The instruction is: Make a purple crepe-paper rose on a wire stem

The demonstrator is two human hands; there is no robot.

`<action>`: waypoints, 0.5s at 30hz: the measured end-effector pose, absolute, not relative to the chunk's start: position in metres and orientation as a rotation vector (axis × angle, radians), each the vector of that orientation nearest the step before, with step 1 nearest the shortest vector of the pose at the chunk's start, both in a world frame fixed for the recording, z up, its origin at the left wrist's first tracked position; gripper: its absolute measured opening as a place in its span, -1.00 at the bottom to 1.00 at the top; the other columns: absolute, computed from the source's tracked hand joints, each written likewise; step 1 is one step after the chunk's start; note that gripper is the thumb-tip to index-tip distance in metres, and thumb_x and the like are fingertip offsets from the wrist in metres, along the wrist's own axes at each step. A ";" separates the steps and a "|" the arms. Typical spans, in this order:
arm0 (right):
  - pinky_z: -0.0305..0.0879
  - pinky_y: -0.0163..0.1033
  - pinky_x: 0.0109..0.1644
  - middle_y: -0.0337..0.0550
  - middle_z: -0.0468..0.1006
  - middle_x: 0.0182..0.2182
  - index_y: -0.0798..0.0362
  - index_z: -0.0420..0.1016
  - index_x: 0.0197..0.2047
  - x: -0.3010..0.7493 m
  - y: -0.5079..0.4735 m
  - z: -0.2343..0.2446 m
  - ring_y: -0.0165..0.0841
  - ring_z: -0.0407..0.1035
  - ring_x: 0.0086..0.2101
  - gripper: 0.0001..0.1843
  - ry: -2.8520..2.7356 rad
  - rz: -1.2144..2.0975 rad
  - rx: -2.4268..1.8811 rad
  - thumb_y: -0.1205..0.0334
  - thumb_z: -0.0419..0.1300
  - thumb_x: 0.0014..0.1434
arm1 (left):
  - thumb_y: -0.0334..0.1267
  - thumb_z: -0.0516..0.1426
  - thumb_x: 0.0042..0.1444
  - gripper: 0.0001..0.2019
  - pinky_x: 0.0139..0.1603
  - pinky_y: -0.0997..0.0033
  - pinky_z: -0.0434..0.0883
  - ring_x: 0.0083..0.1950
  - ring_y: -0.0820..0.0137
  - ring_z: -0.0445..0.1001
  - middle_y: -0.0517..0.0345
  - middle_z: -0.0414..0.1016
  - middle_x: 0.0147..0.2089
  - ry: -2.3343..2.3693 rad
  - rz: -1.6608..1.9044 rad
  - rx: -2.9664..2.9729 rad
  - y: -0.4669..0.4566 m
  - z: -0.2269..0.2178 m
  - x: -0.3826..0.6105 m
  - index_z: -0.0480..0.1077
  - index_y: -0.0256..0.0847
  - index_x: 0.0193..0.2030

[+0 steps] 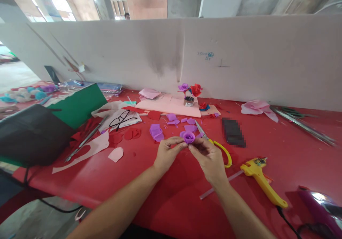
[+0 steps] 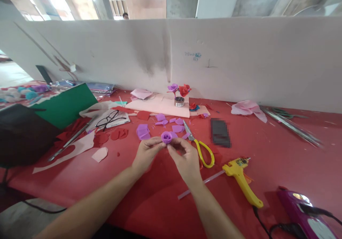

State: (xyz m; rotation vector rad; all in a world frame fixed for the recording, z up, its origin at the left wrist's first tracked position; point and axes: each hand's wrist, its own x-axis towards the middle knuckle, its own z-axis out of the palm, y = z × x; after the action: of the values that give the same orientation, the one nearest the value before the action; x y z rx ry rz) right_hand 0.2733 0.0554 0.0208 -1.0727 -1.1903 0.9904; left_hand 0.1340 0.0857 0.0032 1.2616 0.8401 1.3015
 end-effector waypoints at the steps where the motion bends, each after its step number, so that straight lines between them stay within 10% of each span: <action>1: 0.43 -0.17 -0.13 -0.18 0.60 -0.35 0.01 0.55 -0.28 0.273 0.055 0.022 -0.30 0.47 -0.30 -0.86 -1.201 0.977 -1.075 0.22 0.31 0.02 | -0.18 0.28 -0.02 -0.83 -0.04 0.28 0.43 -0.17 0.28 0.53 0.05 0.63 -0.23 0.844 1.322 1.285 0.085 0.004 0.134 0.62 -0.14 -0.27; 15: 0.40 -0.20 -0.18 -0.20 0.59 -0.39 0.00 0.57 -0.34 0.274 0.055 0.021 -0.31 0.45 -0.34 -0.89 -1.259 0.837 -1.108 0.24 0.33 -0.01 | -0.24 0.29 -0.02 -0.88 -0.05 0.31 0.44 -0.17 0.29 0.54 0.07 0.63 -0.23 0.873 1.420 1.453 0.082 0.011 0.131 0.61 -0.11 -0.30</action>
State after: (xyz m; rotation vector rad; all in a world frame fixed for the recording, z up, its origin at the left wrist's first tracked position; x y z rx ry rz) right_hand 0.2741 0.0547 0.0213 -1.1079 -1.2588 0.8368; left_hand 0.1307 0.0822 0.0110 1.4528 0.8728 1.4203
